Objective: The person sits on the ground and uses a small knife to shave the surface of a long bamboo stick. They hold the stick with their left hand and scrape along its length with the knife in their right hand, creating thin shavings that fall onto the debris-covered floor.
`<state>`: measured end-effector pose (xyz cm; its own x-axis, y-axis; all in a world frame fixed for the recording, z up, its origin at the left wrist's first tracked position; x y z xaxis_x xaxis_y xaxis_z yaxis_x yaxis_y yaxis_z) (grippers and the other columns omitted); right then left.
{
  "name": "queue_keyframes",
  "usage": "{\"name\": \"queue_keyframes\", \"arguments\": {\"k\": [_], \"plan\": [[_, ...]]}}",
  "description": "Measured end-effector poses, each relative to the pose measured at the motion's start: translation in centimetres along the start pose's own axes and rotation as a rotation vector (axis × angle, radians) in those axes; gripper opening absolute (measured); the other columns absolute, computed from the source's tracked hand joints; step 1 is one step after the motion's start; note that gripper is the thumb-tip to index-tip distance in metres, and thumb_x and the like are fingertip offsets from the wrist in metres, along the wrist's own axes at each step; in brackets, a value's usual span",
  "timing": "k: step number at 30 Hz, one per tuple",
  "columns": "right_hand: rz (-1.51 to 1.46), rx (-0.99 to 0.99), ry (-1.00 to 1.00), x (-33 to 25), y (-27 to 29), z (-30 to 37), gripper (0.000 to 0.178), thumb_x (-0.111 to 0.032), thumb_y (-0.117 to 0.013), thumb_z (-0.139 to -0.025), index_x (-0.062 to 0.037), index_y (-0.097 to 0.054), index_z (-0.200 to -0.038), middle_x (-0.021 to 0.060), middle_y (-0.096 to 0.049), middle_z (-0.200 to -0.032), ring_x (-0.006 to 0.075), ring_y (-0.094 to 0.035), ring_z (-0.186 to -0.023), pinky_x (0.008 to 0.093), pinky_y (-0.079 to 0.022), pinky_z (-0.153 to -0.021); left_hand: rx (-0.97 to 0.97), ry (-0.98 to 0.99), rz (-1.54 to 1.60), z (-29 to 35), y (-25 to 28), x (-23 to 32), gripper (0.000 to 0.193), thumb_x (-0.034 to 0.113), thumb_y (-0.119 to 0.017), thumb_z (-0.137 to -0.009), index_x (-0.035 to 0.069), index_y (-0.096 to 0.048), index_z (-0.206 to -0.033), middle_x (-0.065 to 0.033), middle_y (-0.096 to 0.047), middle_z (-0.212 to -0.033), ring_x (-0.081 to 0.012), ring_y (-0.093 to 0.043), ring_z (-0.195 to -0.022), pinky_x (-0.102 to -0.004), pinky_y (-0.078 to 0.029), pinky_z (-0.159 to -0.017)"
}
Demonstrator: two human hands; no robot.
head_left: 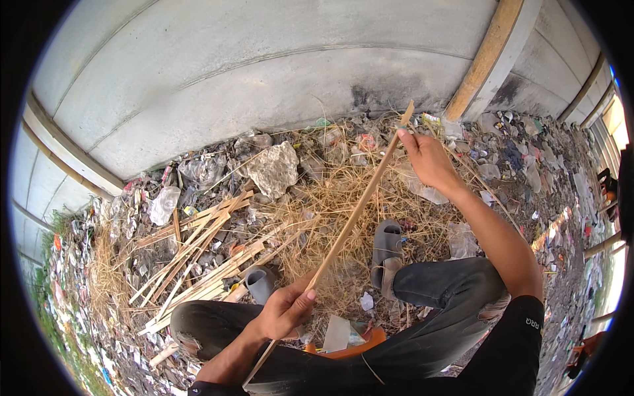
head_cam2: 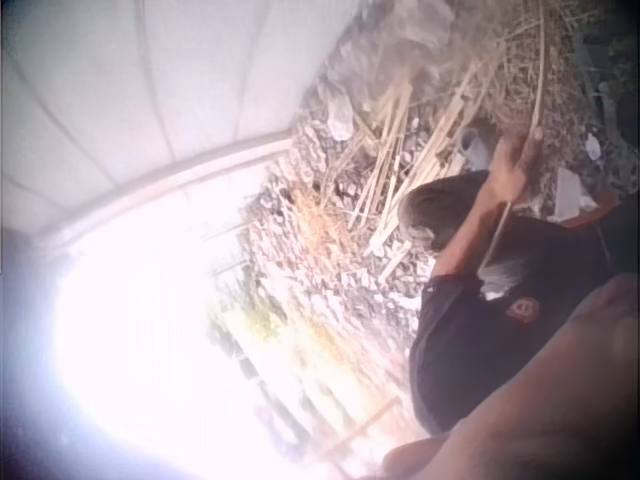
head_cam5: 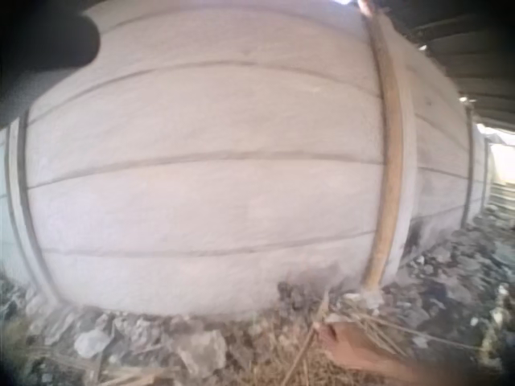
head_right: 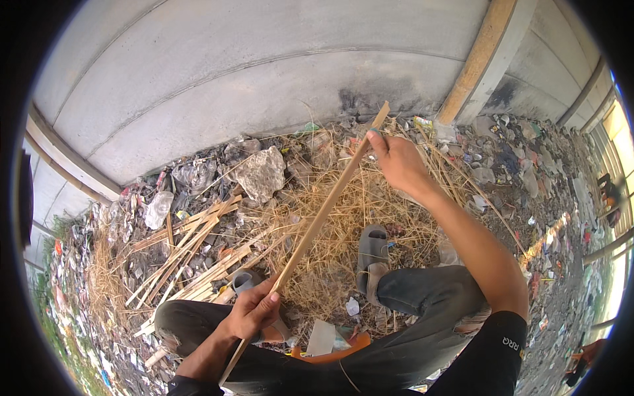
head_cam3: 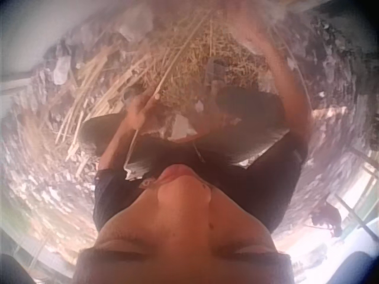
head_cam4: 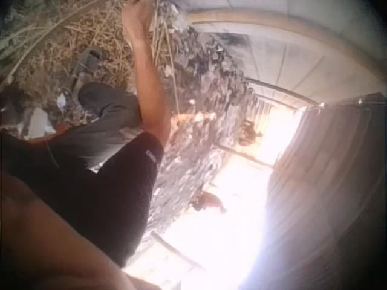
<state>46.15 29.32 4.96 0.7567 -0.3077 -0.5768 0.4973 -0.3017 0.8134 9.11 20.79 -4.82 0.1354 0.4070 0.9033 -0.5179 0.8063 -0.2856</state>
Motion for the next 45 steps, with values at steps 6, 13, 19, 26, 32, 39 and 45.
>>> {"name": "queue_keyframes", "arguments": {"k": [6, 13, 19, 26, 32, 39, 45], "plan": [[-0.138, 0.422, -0.389, 19.9, 9.1, 0.3, 0.075, -0.060, -0.043, -0.107, 0.0096, -0.066, -0.093, 0.0188, -0.064, -0.075, 0.0336, -0.060, -0.071, 0.0487, -0.047, -0.076, -0.133, 0.063, -0.033, 0.7, -1.8, -1.0, 0.059, 0.026, -0.047, -0.114, 0.003, -0.028, -0.165, 0.0066, -0.041, -0.070, -0.0049, -0.039, -0.057, -0.0233, -0.033, -0.052], [-0.289, 0.271, -0.201, 9.8, 7.7, 2.3, 0.056, -0.052, -0.047, -0.110, 0.0029, -0.060, -0.112, 0.0100, -0.059, -0.077, 0.0211, -0.052, -0.069, 0.0383, -0.045, -0.069, 0.013, -0.057, 0.169, -0.9, 0.4, 0.6, 0.059, 0.030, -0.045, -0.114, 0.001, -0.031, -0.163, 0.0041, -0.038, -0.068, -0.0057, -0.034, -0.053, -0.0227, -0.028, -0.049], [-0.176, 0.075, 0.233, -2.6, 3.2, 4.7, 0.043, -0.043, -0.045, -0.114, -0.0041, -0.062, -0.112, 0.0020, -0.049, -0.069, 0.0127, -0.047, -0.060, 0.0334, -0.040, -0.055, 0.054, -0.115, 0.008, -1.8, 0.0, 1.6, 0.055, 0.028, -0.049, -0.113, -0.001, -0.038, -0.159, 0.0060, -0.043, -0.066, -0.0034, -0.036, -0.052, -0.0222, -0.028, -0.049], [0.062, -0.006, 0.077, -2.6, 1.8, 2.9, 0.047, -0.041, -0.048, -0.112, 0.0011, -0.061, -0.096, 0.0202, -0.058, -0.067, 0.0360, -0.054, -0.059, 0.0469, -0.042, -0.059, 0.056, -0.138, -0.128, -2.1, -1.0, 2.3, 0.053, 0.021, -0.057, -0.110, -0.002, -0.044, -0.156, 0.0081, -0.050, -0.079, -0.0008, -0.041, -0.066, -0.0208, -0.034, -0.058], [0.089, 0.174, 0.072, 0.1, 4.1, 1.5, 0.062, -0.047, -0.041, -0.113, 0.0034, -0.064, -0.086, 0.0202, -0.057, -0.062, 0.0377, -0.054, -0.054, 0.0497, -0.043, -0.057, 0.085, -0.125, -0.186, -1.6, -0.8, 1.7, 0.057, 0.019, -0.062, -0.108, -0.009, -0.043, -0.154, 0.0060, -0.054, -0.084, -0.0026, -0.045, -0.069, -0.0219, -0.038, -0.061], [0.073, -0.210, 0.298, -8.7, -3.8, 6.8, 0.066, -0.049, -0.040, -0.113, 0.0019, -0.067, -0.081, 0.0209, -0.057, -0.057, 0.0391, -0.062, -0.054, 0.0507, -0.049, -0.057, 0.154, -0.170, -0.071, -3.1, 0.3, 3.6, 0.053, 0.019, -0.059, -0.109, -0.005, -0.046, -0.155, 0.0088, -0.050, -0.079, -0.0008, -0.040, -0.066, -0.0208, -0.033, -0.058], [0.011, 0.011, 0.110, -4.0, 1.4, 1.4, 0.065, -0.048, -0.038, -0.113, 0.0002, -0.068, -0.082, 0.0193, -0.059, -0.058, 0.0386, -0.064, -0.056, 0.0510, -0.048, -0.056, 0.113, -0.191, -0.128, -2.6, -0.3, 2.6, 0.051, 0.017, -0.060, -0.108, -0.004, -0.048, -0.153, 0.0101, -0.049, -0.077, -0.0006, -0.038, -0.063, -0.0208, -0.032, -0.056]]}}
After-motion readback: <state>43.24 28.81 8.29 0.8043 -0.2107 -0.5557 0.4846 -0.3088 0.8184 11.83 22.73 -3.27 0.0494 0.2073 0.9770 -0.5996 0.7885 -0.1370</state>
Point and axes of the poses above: each hand's wrist, its own z-axis away from the middle knuckle, its own y-axis out of the back of the hand, x = y × z, the point moved 10 cm from there along -z, towards the middle knuckle
